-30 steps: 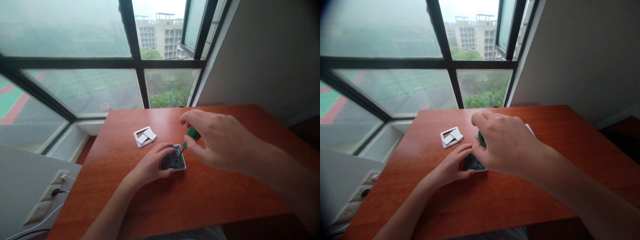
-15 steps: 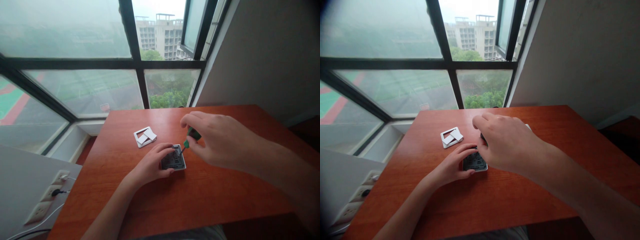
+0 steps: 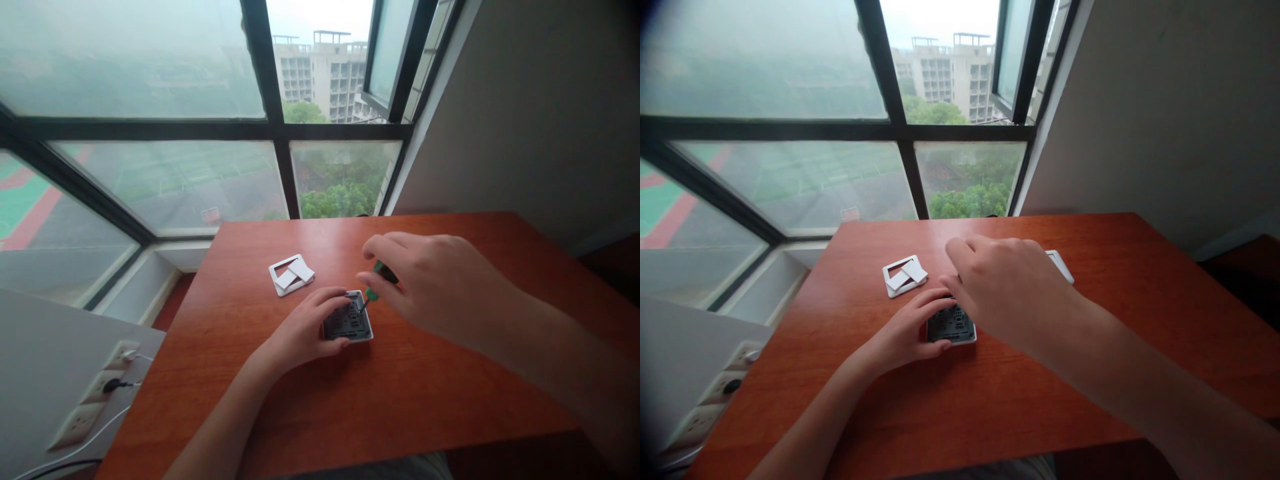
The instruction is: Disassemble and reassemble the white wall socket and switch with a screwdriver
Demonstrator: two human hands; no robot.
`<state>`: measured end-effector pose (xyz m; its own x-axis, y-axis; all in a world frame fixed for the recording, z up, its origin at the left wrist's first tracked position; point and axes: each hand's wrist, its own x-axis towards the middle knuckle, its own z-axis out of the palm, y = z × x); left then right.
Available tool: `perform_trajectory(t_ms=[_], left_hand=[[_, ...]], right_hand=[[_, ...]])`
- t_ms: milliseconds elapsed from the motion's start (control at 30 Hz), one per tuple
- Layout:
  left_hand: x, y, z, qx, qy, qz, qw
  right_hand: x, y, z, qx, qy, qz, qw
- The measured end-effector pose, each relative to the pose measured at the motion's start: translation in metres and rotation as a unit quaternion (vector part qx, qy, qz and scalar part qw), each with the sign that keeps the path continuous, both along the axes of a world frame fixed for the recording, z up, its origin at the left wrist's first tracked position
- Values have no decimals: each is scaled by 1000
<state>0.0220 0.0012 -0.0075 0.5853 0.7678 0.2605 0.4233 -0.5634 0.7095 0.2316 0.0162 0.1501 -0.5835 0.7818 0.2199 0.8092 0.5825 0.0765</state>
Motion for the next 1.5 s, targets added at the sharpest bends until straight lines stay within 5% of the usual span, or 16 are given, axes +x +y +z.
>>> perform_trajectory(t_ms=[100, 333, 533, 733, 967, 1167, 1400, 1500], left_hand=[[0, 0, -2, 14, 1, 1, 1000], [0, 0, -2, 3, 6, 4, 1000], [0, -2, 2, -9, 11, 6, 1000], [0, -3, 6, -21, 19, 2, 1000], [2, -4, 8, -21, 22, 10, 999], [0, -7, 13, -19, 18, -11, 1000], [1, -7, 11, -15, 25, 2, 1000], [3, -7, 10, -14, 29, 9, 999]], right_hand=[[-1, 1, -1, 31, -13, -38, 999], [0, -5, 1, -33, 32, 46, 998], [1, 0, -3, 41, -7, -62, 997], [7, 2, -1, -46, 55, 25, 997], [1, 3, -5, 31, 7, -64, 997], [6, -2, 4, -67, 44, 26, 996], [-1, -1, -4, 40, -8, -54, 998], [0, -1, -2, 23, 4, -43, 999]])
